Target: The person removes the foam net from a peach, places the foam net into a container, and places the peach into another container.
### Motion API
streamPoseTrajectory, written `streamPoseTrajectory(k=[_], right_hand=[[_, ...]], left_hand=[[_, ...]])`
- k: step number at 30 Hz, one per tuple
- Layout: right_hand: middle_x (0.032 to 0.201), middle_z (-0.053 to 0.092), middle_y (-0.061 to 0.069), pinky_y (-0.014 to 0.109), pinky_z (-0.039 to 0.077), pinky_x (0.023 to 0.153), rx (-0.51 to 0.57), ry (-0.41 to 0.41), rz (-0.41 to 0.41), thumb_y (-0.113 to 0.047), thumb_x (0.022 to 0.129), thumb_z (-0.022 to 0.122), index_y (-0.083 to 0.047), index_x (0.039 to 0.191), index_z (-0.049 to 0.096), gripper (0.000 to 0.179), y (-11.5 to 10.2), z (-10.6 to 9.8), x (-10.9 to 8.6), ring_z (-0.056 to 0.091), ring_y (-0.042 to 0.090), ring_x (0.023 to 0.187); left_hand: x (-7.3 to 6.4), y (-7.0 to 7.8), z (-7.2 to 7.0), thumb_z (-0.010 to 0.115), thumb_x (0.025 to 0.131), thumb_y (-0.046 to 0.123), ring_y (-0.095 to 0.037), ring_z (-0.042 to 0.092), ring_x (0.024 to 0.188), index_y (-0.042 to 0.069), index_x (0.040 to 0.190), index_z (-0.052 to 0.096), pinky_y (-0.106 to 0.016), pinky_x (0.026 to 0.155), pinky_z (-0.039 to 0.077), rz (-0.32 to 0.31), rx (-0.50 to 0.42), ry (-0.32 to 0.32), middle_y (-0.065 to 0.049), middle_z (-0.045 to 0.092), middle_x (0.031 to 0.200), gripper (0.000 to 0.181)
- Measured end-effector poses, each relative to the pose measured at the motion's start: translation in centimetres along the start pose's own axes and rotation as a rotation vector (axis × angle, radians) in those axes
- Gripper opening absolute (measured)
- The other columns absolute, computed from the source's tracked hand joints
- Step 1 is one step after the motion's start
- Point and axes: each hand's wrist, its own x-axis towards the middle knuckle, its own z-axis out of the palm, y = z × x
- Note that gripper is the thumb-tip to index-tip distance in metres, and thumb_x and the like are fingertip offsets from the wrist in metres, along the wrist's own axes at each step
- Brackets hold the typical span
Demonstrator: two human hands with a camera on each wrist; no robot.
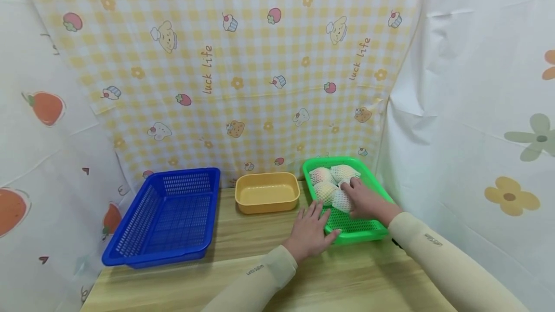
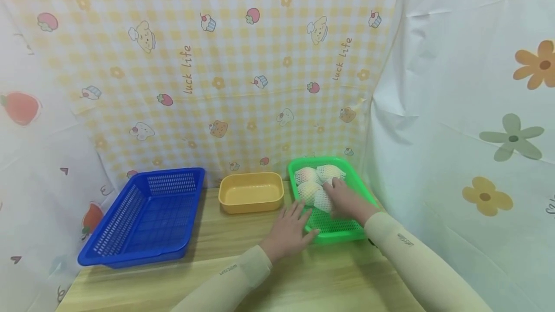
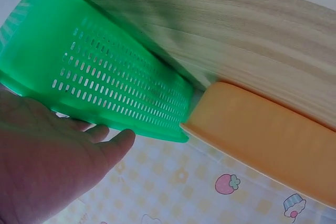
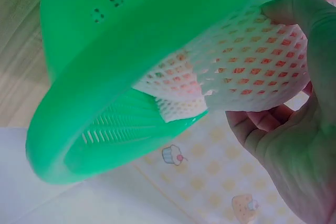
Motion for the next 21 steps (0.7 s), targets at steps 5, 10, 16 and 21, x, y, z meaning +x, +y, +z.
streamPoseTrajectory(k=[5,10,16,21], right_hand=[[0.104,0.046,0.007,0.042,0.05,0.079,0.008,0.012,0.022,-0.01,0.068,0.098,-0.006,0.133,0.056,0.077,0.2,-0.4,-0.2,0.045,0.025,0.094],[0.106,0.047,0.007,0.041,0.051,0.079,0.018,0.013,0.023,-0.012,0.068,0.1,-0.009,0.132,0.057,0.076,-0.2,-1.3,-0.4,0.045,0.025,0.095],[0.108,0.049,0.009,0.043,0.053,0.08,0.011,0.038,0.019,-0.013,0.067,0.1,-0.007,0.135,0.058,0.079,-0.9,-2.3,-0.6,0.047,0.026,0.097],[0.109,0.049,0.008,0.042,0.052,0.079,-0.003,0.057,0.011,-0.015,0.068,0.1,-0.007,0.137,0.058,0.082,-1.2,-2.4,-0.5,0.047,0.025,0.097]], left_hand=[[-0.1,0.0,-0.1,0.022,0.112,0.076,-0.026,0.018,0.169,0.023,0.173,0.041,-0.057,0.132,0.027,0.0,0.002,0.0,-0.006,0.022,0.183,0.083],[0.0,0.0,0.1,0.022,0.112,0.076,-0.026,0.017,0.169,0.023,0.173,0.04,-0.056,0.132,0.027,-0.002,0.012,-0.001,-0.006,0.022,0.184,0.083],[0.0,0.0,0.1,0.018,0.111,0.077,-0.025,0.018,0.169,0.023,0.173,0.041,-0.056,0.132,0.028,0.0,0.013,0.005,-0.005,0.022,0.183,0.085],[0.0,0.0,0.1,0.017,0.11,0.078,-0.025,0.017,0.169,0.024,0.173,0.04,-0.056,0.132,0.028,0.0,0.018,0.001,-0.005,0.022,0.183,0.086]])
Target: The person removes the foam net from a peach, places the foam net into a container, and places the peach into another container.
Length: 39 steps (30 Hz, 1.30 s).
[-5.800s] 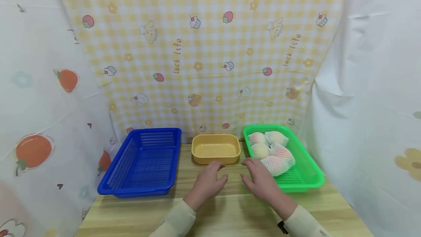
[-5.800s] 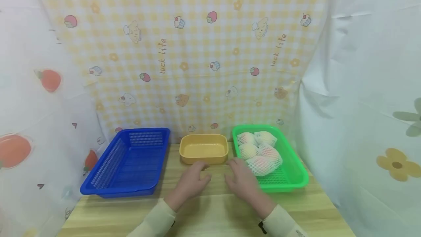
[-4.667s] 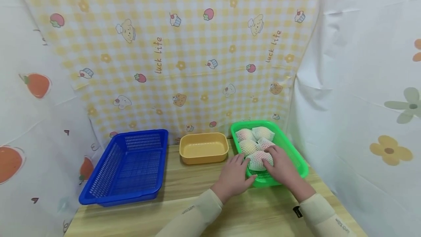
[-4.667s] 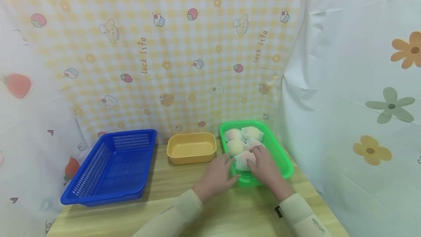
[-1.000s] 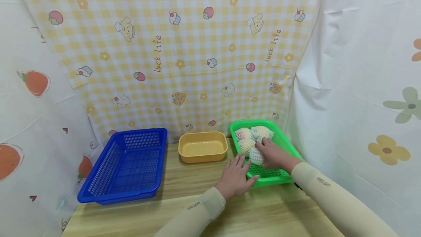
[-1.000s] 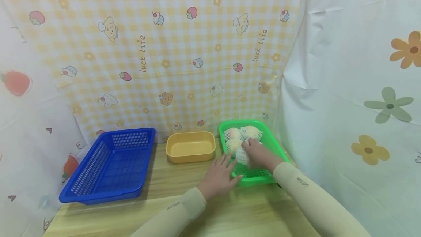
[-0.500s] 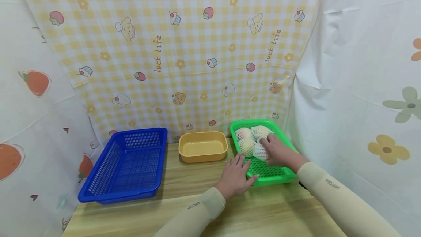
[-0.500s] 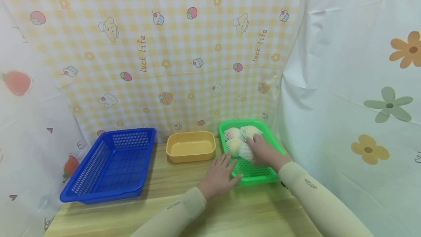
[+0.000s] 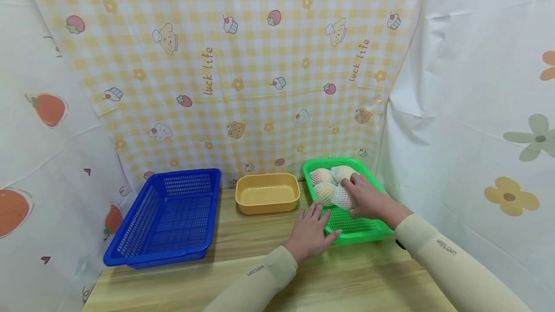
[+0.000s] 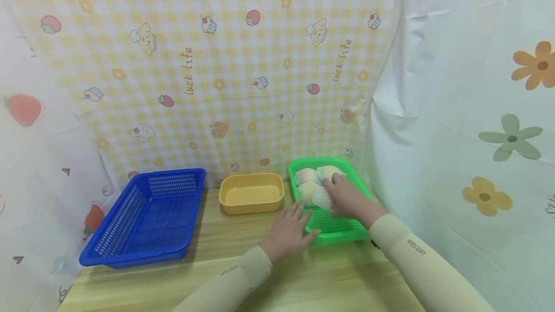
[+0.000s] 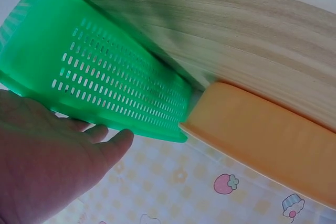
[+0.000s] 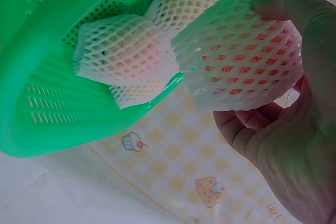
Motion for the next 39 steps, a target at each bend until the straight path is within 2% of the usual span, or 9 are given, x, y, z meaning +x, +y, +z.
streamPoseTrajectory(k=[6,12,17,20,23,27,32,39], right_hand=[[0.108,0.048,0.007,0.039,0.05,0.078,0.005,-0.002,-0.003,-0.015,0.069,0.099,-0.007,0.139,0.058,0.082,-0.6,-0.1,0.1,0.046,0.024,0.096],[0.105,0.046,0.006,0.039,0.048,0.077,0.038,0.006,-0.013,-0.01,0.07,0.096,-0.007,0.137,0.057,0.077,-1.4,-0.5,0.4,0.044,0.024,0.095],[0.105,0.045,0.005,0.036,0.045,0.074,0.05,0.026,-0.043,-0.009,0.071,0.093,-0.008,0.135,0.057,0.074,-2.3,-0.7,0.9,0.044,0.024,0.095],[0.105,0.043,0.005,0.035,0.044,0.073,0.057,0.036,-0.06,-0.007,0.071,0.091,-0.008,0.135,0.057,0.073,-3.0,-1.0,1.2,0.042,0.024,0.095],[0.105,0.042,0.004,0.034,0.043,0.072,0.065,0.036,-0.07,-0.006,0.07,0.089,-0.01,0.133,0.057,0.071,-3.7,-1.2,1.5,0.041,0.024,0.096],[0.105,0.043,0.004,0.034,0.045,0.071,0.076,0.035,-0.094,-0.006,0.07,0.09,-0.012,0.131,0.058,0.07,-4.8,-1.2,2.0,0.042,0.025,0.098],[0.111,0.044,0.005,0.037,0.049,0.078,0.077,0.036,-0.121,-0.01,0.071,0.09,-0.013,0.135,0.058,0.072,-6.7,-1.0,2.8,0.044,0.025,0.102],[0.116,0.046,0.005,0.039,0.052,0.082,0.083,0.008,-0.168,-0.011,0.072,0.093,-0.013,0.138,0.058,0.075,-9.5,-0.7,3.8,0.044,0.024,0.104]], left_hand=[[0.0,-0.5,0.1,0.022,0.111,0.077,-0.028,0.02,0.169,0.021,0.173,0.04,-0.057,0.131,0.029,0.018,-0.04,0.017,-0.008,0.026,0.182,0.085],[-0.8,-2.0,-0.6,0.03,0.113,0.072,-0.032,0.026,0.167,0.016,0.172,0.041,-0.056,0.131,0.03,0.002,-0.074,0.044,-0.012,0.03,0.18,0.082],[-2.0,-4.2,-1.6,0.036,0.114,0.068,-0.033,0.032,0.164,0.012,0.169,0.045,-0.056,0.129,0.033,-0.037,-0.082,0.083,-0.014,0.034,0.178,0.079],[-2.9,-5.7,-2.2,0.042,0.114,0.065,-0.035,0.037,0.161,0.011,0.166,0.049,-0.057,0.127,0.037,-0.053,-0.111,0.121,-0.016,0.039,0.175,0.076],[-4.0,-7.2,-3.0,0.048,0.113,0.063,-0.035,0.038,0.16,0.011,0.166,0.049,-0.058,0.126,0.037,-0.083,-0.157,0.132,-0.016,0.039,0.175,0.073],[-5.5,-8.9,-3.8,0.055,0.112,0.059,-0.038,0.04,0.158,0.01,0.164,0.051,-0.061,0.125,0.037,-0.125,-0.215,0.16,-0.018,0.041,0.173,0.072],[-7.1,-10.5,-5.0,0.064,0.11,0.051,-0.041,0.048,0.152,0.006,0.158,0.057,-0.061,0.123,0.041,-0.169,-0.239,0.236,-0.019,0.05,0.166,0.066],[-8.8,-11.9,-5.6,0.065,0.11,0.047,-0.04,0.054,0.146,0.005,0.155,0.06,-0.062,0.12,0.044,-0.253,-0.27,0.276,-0.018,0.058,0.158,0.062]])
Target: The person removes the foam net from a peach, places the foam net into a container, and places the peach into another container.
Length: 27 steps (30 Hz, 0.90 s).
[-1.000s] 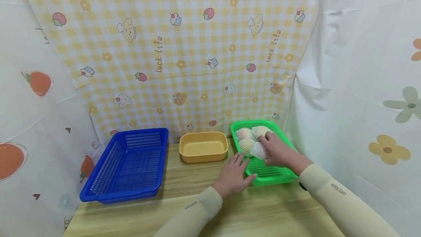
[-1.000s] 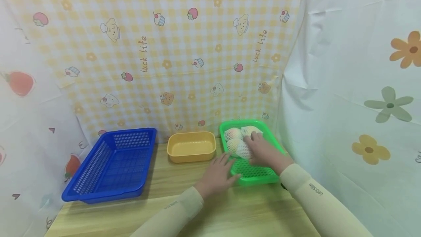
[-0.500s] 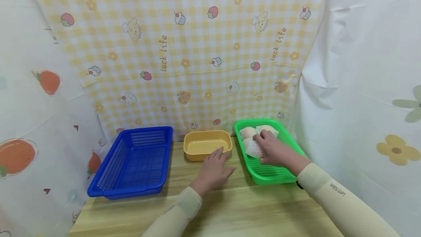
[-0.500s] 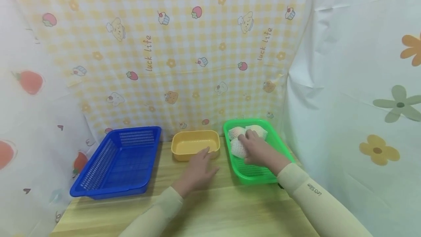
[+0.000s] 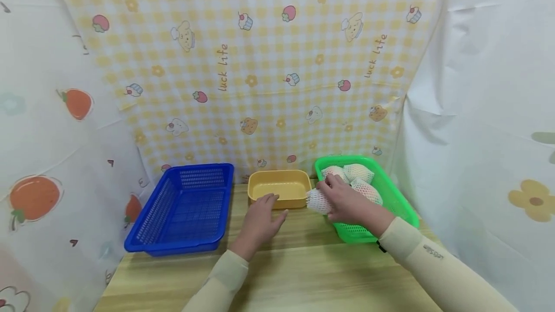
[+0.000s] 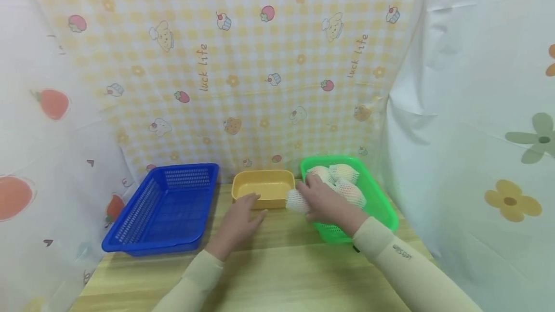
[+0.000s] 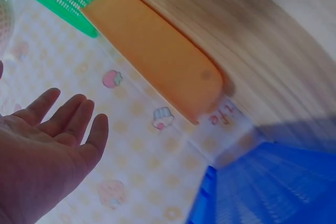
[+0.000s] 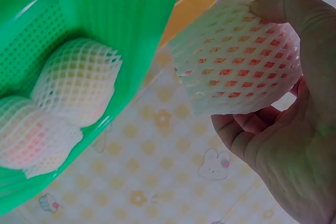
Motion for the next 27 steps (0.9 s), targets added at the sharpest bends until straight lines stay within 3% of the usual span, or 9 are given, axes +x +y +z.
streamPoseTrajectory(k=[8,19,27], right_hand=[[0.123,0.05,0.007,0.042,0.056,0.091,0.005,-0.019,-0.06,-0.016,0.073,0.097,-0.013,0.139,0.057,0.078,-1.9,1.5,1.9,0.049,0.025,0.112],[0.12,0.047,0.004,0.036,0.056,0.088,-0.019,-0.073,-0.105,-0.025,0.074,0.101,-0.014,0.142,0.056,0.082,-3.8,3.1,3.9,0.046,0.021,0.11],[0.118,0.047,0.004,0.035,0.056,0.086,-0.005,-0.057,-0.124,-0.024,0.075,0.101,-0.013,0.14,0.057,0.079,-4.8,3.8,5.1,0.046,0.022,0.108]], left_hand=[[-0.4,-1.8,-0.5,0.068,0.11,0.044,-0.036,0.064,0.134,0.007,0.148,0.065,-0.057,0.112,0.052,-0.069,-0.028,0.068,-0.013,0.066,0.146,0.053],[-0.9,-2.2,-1.4,0.069,0.11,0.04,-0.038,0.064,0.132,0.007,0.143,0.066,-0.058,0.109,0.054,-0.121,-0.083,0.088,-0.014,0.065,0.144,0.047],[-1.1,-2.8,-1.5,0.07,0.109,0.038,-0.037,0.064,0.132,0.007,0.142,0.067,-0.058,0.109,0.054,-0.136,-0.087,0.095,-0.014,0.066,0.143,0.045]])
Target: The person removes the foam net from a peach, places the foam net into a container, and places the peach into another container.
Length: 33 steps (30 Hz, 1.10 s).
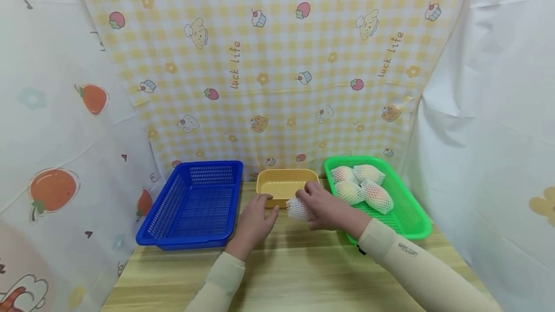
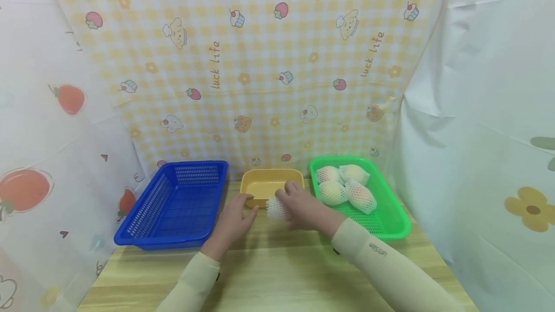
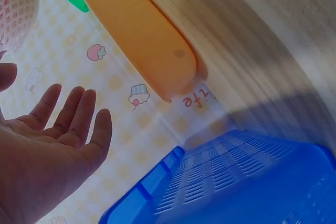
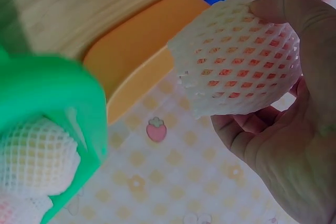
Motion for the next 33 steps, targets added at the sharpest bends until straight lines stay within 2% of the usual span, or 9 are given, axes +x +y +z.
streamPoseTrajectory(k=[4,9,18,24,33], right_hand=[[0.117,0.048,0.004,0.035,0.056,0.085,0.01,-0.008,-0.014,-0.023,0.074,0.1,-0.014,0.138,0.057,0.077,-0.3,1.6,0.6,0.046,0.023,0.108],[0.118,0.049,0.005,0.037,0.056,0.089,0.027,-0.06,0.0,-0.026,0.075,0.101,-0.015,0.136,0.057,0.076,-0.9,4.1,1.6,0.047,0.022,0.108],[0.119,0.048,0.002,0.035,0.056,0.091,0.043,-0.134,0.037,-0.03,0.073,0.099,-0.016,0.136,0.057,0.077,-1.6,7.2,2.4,0.048,0.02,0.111],[0.117,0.047,0.004,0.035,0.055,0.089,0.018,-0.128,0.014,-0.029,0.074,0.098,-0.015,0.132,0.057,0.073,-1.5,8.2,2.5,0.046,0.021,0.108],[0.121,0.048,0.004,0.036,0.055,0.094,-0.008,-0.141,0.017,-0.033,0.077,0.097,-0.016,0.14,0.057,0.077,-1.7,8.3,2.6,0.046,0.021,0.111]], left_hand=[[-0.1,-0.2,0.0,0.071,0.109,0.035,-0.037,0.066,0.128,0.006,0.14,0.068,-0.058,0.107,0.055,-0.002,0.005,0.017,-0.015,0.067,0.14,0.043],[-0.2,-0.1,-0.1,0.073,0.107,0.029,-0.038,0.068,0.122,0.003,0.136,0.069,-0.058,0.102,0.057,0.006,-0.014,0.052,-0.017,0.068,0.134,0.039],[-0.1,-0.2,-0.1,0.072,0.107,0.031,-0.037,0.068,0.12,0.003,0.135,0.07,-0.058,0.1,0.058,-0.002,-0.015,0.052,-0.015,0.069,0.132,0.039],[-0.1,-0.3,0.3,0.072,0.107,0.033,-0.037,0.068,0.121,0.003,0.135,0.07,-0.058,0.101,0.057,-0.007,-0.001,0.049,-0.014,0.069,0.132,0.041],[-0.1,-0.3,0.6,0.071,0.107,0.034,-0.037,0.069,0.121,0.004,0.135,0.071,-0.058,0.1,0.058,-0.013,0.019,0.046,-0.014,0.069,0.131,0.041]])
